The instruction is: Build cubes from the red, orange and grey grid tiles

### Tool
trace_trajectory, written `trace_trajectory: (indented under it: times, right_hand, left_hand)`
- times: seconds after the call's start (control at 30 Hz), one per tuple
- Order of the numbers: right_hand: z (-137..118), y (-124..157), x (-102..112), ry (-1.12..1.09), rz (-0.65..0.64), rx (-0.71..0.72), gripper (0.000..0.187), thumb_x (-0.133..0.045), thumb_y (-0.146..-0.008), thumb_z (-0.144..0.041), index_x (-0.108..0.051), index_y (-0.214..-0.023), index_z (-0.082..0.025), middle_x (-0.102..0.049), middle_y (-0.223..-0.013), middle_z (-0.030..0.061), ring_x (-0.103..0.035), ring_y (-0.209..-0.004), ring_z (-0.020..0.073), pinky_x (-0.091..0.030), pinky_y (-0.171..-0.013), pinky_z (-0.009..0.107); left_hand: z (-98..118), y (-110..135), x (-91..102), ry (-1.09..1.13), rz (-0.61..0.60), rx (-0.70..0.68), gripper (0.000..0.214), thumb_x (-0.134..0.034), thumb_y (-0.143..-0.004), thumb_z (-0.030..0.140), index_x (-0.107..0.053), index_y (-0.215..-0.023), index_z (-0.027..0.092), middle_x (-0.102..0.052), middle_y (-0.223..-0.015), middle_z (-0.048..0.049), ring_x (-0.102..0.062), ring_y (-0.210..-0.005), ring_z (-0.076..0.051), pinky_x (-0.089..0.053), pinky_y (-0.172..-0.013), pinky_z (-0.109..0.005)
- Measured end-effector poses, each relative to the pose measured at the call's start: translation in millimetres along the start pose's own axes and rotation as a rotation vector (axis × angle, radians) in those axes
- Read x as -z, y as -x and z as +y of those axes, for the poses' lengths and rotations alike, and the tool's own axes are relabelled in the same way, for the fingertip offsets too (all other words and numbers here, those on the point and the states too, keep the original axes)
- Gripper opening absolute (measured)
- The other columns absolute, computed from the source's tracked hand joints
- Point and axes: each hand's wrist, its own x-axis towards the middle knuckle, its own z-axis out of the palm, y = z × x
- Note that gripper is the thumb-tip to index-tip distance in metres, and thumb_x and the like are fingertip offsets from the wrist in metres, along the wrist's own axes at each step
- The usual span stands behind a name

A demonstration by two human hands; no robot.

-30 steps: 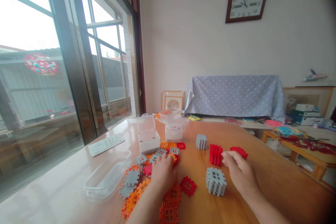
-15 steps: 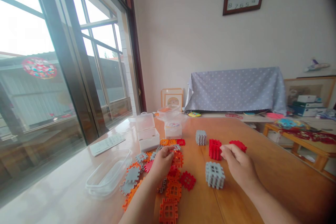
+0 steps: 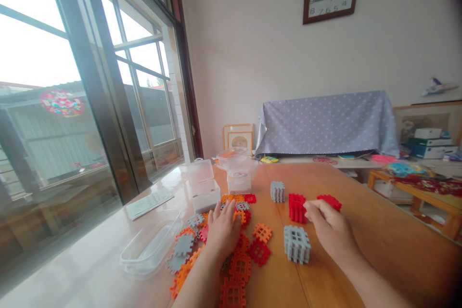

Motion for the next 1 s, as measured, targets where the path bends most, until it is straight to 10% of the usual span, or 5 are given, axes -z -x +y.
trace_trajectory:
  times: [0.2, 0.4, 0.73, 1.0]
  right_hand:
    - [-2.5, 0.6, 1.7, -0.011, -0.009, 0.012, 0.037, -0.051, -0.089, -0.056, -0.068, -0.086, -0.023, -0.074, -0.076, 0.0007, -0.068, -0.074, 0.0215, -0.047, -0.063, 0.027]
    - [-4.1, -0.4, 3.6, -0.045, 0.025, 0.000, 0.037, -0.052, -0.089, -0.056, -0.067, -0.084, -0.023, -0.073, -0.075, 0.0016, -0.068, -0.076, 0.0219, -0.048, -0.067, 0.027]
    - [5.8, -8.5, 8.1, -0.052, 0.099, -0.043, 0.049, -0.044, -0.092, -0.061, -0.064, -0.071, -0.021, -0.059, -0.055, -0.0009, -0.056, -0.057, 0.0180, -0.041, -0.059, 0.028]
    - [6.6, -7.0, 2.1, -0.054, 0.052, -0.037, 0.051, -0.043, -0.092, -0.063, -0.062, -0.070, -0.022, -0.060, -0.056, 0.0000, -0.057, -0.059, 0.0193, -0.041, -0.061, 0.029]
  left_hand:
    - [10.9, 8.3, 3.3, -0.060, -0.131, -0.113, 0.041, -0.042, -0.095, 0.048, -0.058, -0.131, 0.036, -0.063, -0.136, -0.0049, -0.029, -0.144, -0.036, 0.003, -0.114, -0.065]
    - [19.0, 6.7, 12.3, -0.101, 0.043, -0.139, 0.022, -0.048, -0.093, 0.038, -0.067, -0.093, 0.027, -0.072, -0.099, -0.0062, -0.057, -0.103, -0.028, -0.023, -0.110, -0.051]
    - [30.8, 5.7, 15.5, 0.099, 0.170, -0.089, 0.018, -0.049, -0.091, 0.025, -0.063, -0.103, 0.022, -0.070, -0.104, -0.0065, -0.062, -0.098, -0.021, -0.041, -0.085, -0.030]
    - [43.5, -21.9, 25.2, -0.087, 0.004, 0.079, 0.030, -0.052, -0.089, 0.031, -0.059, -0.115, 0.019, -0.069, -0.116, -0.0131, -0.062, -0.108, -0.027, -0.042, -0.087, -0.033]
